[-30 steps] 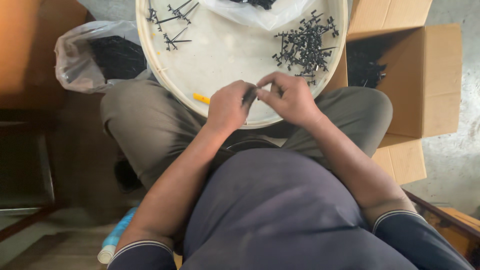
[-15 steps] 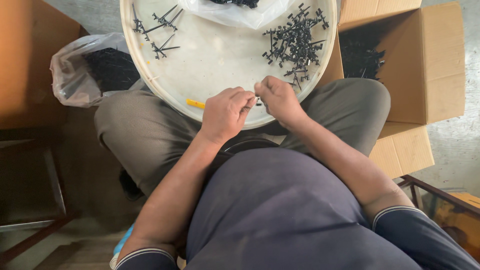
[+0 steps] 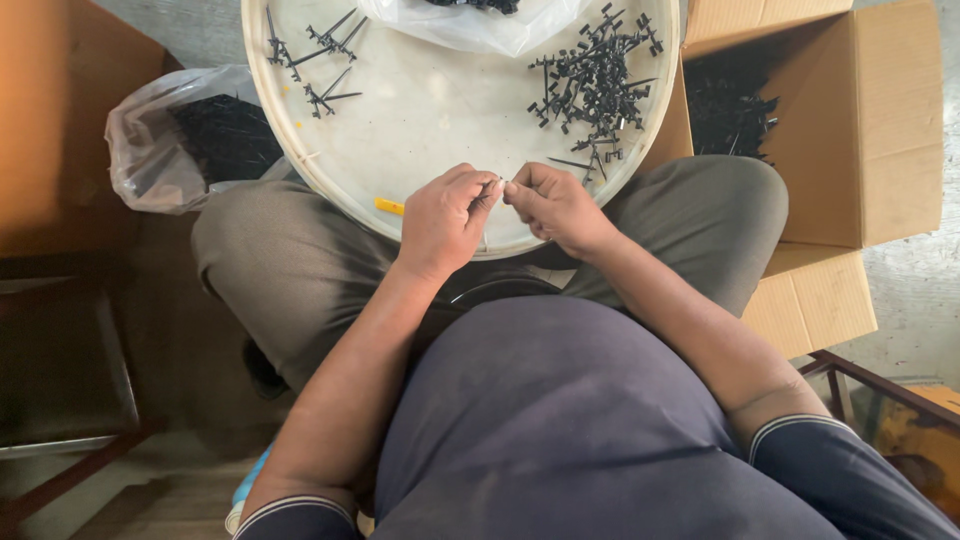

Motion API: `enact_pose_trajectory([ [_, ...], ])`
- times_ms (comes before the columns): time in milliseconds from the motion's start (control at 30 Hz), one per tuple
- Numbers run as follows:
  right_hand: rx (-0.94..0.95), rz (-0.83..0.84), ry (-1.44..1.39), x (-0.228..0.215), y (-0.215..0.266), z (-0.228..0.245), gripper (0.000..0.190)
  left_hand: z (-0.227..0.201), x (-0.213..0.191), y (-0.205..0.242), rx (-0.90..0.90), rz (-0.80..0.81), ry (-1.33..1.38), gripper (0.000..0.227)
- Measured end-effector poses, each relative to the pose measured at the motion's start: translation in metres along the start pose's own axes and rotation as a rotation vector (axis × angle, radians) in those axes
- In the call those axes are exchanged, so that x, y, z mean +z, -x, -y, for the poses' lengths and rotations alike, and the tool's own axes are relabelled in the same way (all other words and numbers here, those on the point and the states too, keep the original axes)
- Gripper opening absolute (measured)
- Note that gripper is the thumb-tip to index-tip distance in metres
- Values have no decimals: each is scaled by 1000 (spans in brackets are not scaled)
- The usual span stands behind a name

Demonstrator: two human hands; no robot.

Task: The person sits on the floor and repeatedly picks up nails and plastic wall anchors from a white basin, then inserts the nails into the anchors by hand. The assembled fasteners are placed back into the basin.

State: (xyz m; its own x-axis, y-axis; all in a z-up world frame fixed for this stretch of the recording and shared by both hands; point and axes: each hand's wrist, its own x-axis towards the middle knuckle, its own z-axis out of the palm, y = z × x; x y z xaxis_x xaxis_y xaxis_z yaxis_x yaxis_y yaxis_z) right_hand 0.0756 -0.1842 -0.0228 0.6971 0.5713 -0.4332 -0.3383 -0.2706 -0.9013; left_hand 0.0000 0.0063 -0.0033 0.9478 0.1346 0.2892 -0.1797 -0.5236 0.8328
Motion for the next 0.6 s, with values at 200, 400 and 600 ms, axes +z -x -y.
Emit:
enact_pose_trajectory([
  [200, -759, -129, 905, 5, 10, 19, 19, 30, 13, -3, -682, 49, 367, 39],
  [400, -362, -166, 248, -3, 7, 17, 10, 34, 7, -7, -699, -140, 574, 40],
  [600, 108, 92, -659, -4, 0, 0, 20, 2, 0, -4, -497, -51, 322, 43],
])
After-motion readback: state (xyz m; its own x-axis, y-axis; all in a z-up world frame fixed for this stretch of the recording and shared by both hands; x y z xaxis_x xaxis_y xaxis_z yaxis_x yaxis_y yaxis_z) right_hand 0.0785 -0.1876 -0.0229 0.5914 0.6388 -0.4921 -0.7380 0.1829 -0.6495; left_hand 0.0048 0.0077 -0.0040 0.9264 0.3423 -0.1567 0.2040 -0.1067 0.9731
